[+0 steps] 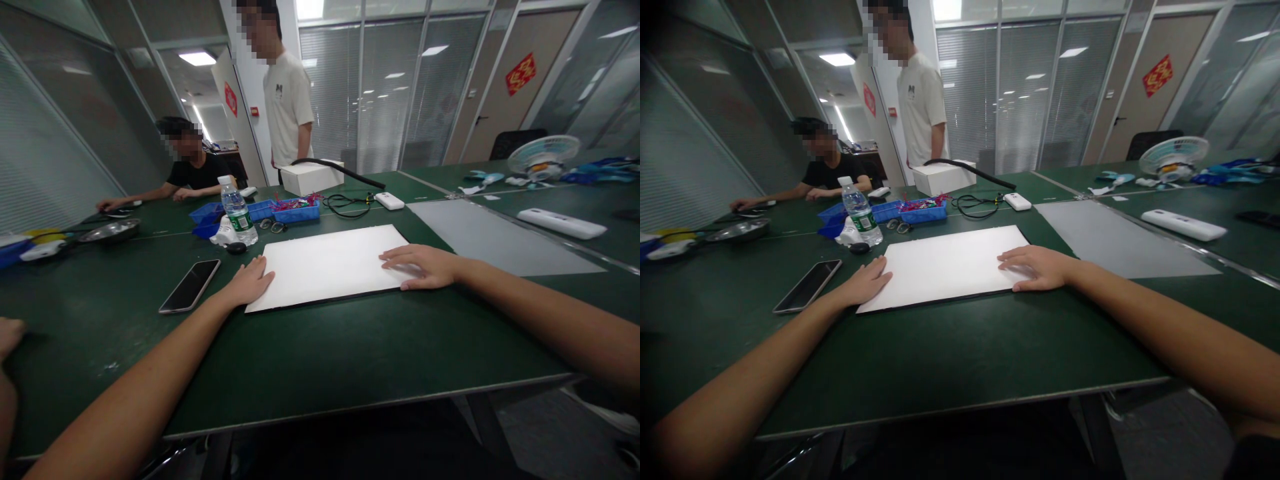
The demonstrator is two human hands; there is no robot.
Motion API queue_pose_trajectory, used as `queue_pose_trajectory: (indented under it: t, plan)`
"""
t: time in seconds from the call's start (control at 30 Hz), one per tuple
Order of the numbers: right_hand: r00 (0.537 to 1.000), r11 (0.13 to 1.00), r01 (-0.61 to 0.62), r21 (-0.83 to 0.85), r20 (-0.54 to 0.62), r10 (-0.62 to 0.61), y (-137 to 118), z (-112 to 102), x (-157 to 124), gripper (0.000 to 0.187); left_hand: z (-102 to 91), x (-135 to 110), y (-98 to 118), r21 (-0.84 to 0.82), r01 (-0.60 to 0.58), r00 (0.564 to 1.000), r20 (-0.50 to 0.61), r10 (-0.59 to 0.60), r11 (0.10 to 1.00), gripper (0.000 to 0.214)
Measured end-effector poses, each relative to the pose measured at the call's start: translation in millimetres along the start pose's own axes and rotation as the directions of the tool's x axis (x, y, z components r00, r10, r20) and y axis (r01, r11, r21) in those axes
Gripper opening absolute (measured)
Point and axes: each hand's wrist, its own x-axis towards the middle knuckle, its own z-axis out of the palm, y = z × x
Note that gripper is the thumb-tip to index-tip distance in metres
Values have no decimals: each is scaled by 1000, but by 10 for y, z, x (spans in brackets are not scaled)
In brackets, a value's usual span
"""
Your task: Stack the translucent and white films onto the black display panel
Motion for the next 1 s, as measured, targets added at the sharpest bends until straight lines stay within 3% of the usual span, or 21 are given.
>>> queue_pose_trajectory:
  t: [0.8,0.9,1.0]
  plan:
    - [997,992,81,-94,-9,-82,92,50,6,71,22,11,-15,31,5,1000,11,-5,1000,84]
    - [999,991,26,-133,-25,-29,174,18,-4,68,31,21,-21,34,1,1000,1,-1,999,84]
    - [986,966,-149,-209,-105,129,342,-63,-67,61,32,24,-22,35,1,1000,2,-1,999,84]
